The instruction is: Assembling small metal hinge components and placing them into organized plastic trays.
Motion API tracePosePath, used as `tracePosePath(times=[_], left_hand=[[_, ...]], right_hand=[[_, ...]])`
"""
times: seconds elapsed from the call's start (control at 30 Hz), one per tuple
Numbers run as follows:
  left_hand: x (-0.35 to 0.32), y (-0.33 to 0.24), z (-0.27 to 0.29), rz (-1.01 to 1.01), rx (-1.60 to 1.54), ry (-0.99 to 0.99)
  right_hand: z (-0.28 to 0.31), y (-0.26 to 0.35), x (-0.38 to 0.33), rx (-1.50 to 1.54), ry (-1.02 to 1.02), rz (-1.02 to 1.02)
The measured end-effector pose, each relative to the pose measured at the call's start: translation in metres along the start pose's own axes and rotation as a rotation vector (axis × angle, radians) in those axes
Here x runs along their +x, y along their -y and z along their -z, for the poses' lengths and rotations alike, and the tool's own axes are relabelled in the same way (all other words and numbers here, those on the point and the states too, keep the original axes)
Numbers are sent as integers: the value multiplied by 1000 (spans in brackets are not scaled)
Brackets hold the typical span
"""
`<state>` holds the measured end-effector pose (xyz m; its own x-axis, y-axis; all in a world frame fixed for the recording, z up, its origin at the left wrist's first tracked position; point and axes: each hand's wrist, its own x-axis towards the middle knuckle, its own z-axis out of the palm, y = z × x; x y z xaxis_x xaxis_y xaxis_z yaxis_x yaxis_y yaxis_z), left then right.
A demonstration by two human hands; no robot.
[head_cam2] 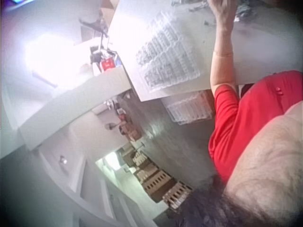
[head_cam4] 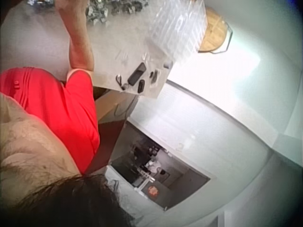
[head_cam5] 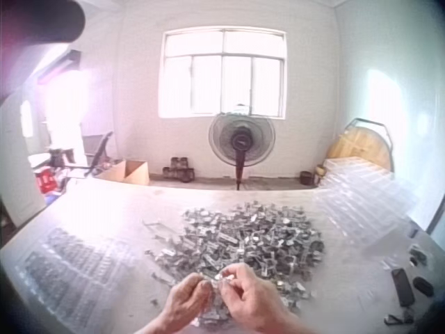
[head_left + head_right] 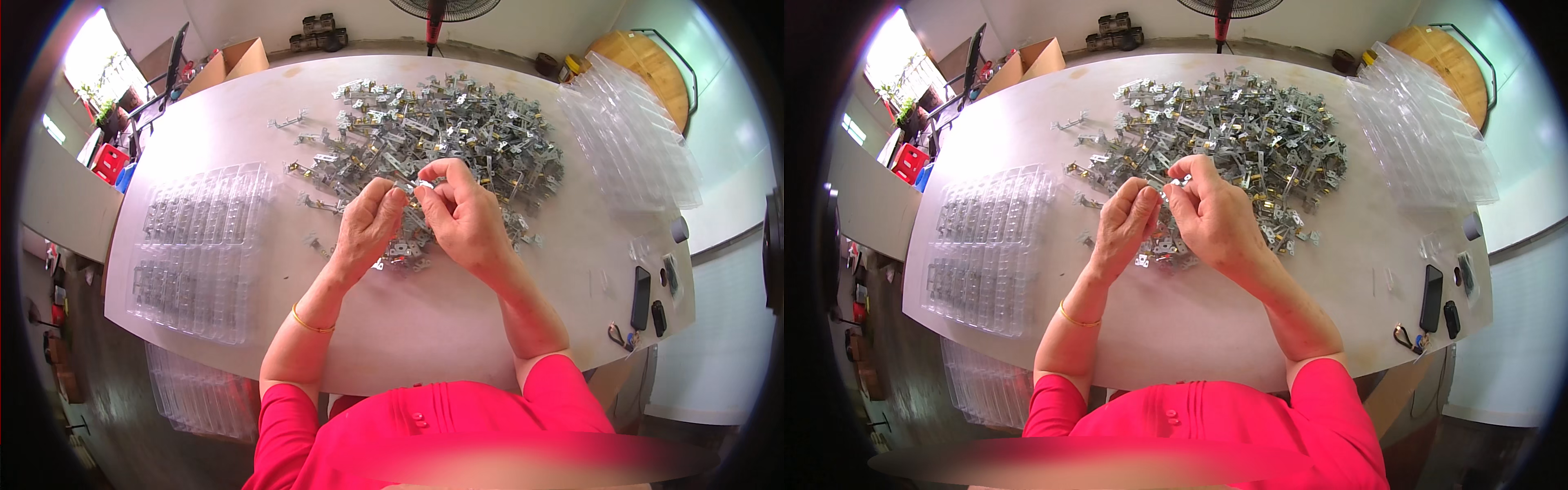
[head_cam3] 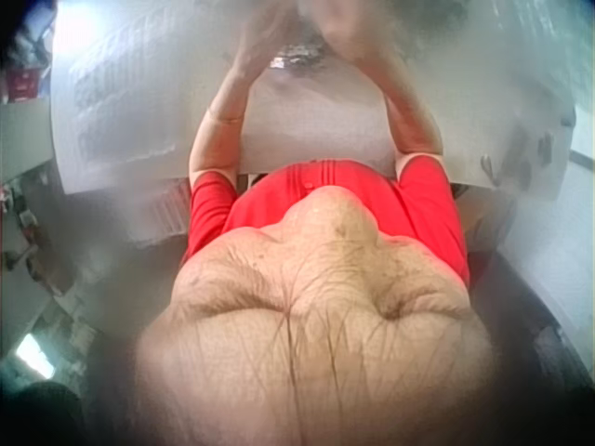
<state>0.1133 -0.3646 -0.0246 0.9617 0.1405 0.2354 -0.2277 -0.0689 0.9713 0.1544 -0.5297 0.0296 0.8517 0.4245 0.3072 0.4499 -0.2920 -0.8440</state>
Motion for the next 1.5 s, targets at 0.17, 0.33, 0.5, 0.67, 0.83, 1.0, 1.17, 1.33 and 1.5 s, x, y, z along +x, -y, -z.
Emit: tracePosePath(times=[0.17, 0.33, 0.5, 0.67, 0.83, 1.0, 1.17, 1.33, 1.5], left_hand=[[1, 6, 0, -34, 31, 15], [2, 12, 2, -92, 159, -8], [2, 14, -1, -145, 274, 16], [-1, 6, -3, -92, 94, 79], [3, 3, 8, 184, -376, 86], [4, -1, 9, 222, -561, 73], [4, 2, 11, 203, -611, 86], [4, 6, 11, 135, -521, 116], [3, 3, 14, 26, -283, 97]], right_hand=[[-1, -5, 1, 40, 8, 34], [1, -2, 1, -21, 41, 54], [-2, -23, 7, -120, -85, 310], [-2, -16, 9, -15, -221, 425], [4, -13, 6, 128, -99, 72], [0, -17, 4, 36, -51, 51], [0, -15, 5, -28, -20, 24], [0, -14, 5, -43, -22, 34], [1, -13, 5, -18, -6, 41]])
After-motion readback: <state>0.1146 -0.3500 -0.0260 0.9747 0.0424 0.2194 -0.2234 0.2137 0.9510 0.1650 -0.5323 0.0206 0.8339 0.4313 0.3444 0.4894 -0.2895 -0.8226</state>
